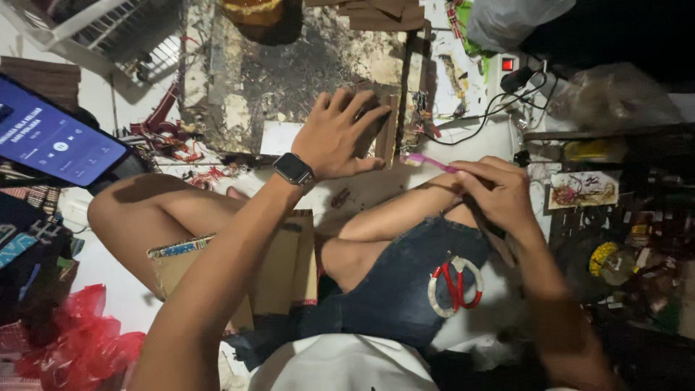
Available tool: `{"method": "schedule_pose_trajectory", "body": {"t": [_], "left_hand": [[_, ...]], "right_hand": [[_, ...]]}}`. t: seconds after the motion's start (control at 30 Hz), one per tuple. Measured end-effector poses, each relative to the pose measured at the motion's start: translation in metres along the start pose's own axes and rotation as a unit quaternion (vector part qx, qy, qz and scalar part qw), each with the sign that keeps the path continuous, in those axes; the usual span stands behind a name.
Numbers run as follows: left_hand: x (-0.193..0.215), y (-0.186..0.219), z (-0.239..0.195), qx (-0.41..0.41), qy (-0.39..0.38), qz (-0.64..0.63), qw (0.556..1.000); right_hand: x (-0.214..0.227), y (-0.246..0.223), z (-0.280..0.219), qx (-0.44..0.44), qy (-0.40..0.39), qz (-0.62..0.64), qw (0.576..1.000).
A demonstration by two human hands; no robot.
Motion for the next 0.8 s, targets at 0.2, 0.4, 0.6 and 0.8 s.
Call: {"method": "schedule_pose_trajectory", "body": {"t": [0.2,0.4,0.6,0.8], "left_hand": [[-0.003,-0.003,0.001,0.002,0.004,-0.018,1.0],[0.0,-0.002,0.003,0.01,-0.007,-0.033,0.999],[0.0,-0.003,0.003,0.009,-0.009,-0.033,0.999],[0.004,-0.003,0.006,0.013,-0.035,-0.029,0.999]], "right_hand": [[-0.013,0.009,-0.005,-0.001,-0.017,0.016,1.0],[-0.019,0.009,-0.005,0.011,-0.025,0.005,1.0],[-0.02,0.015,-0.001,0.029,-0.011,-0.014,0.999],[-0.021,0.025,0.006,0.05,0.005,-0.04,0.998]]}}
Point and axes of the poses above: each hand's wrist, its own z-axis towards the middle knuckle, its own x-axis out of the back of the hand, y = z × x, the point moved 2 cm from there along z, towards the middle knuckle, and after that the axes turned 14 degrees about y, right-handed, at the moved point
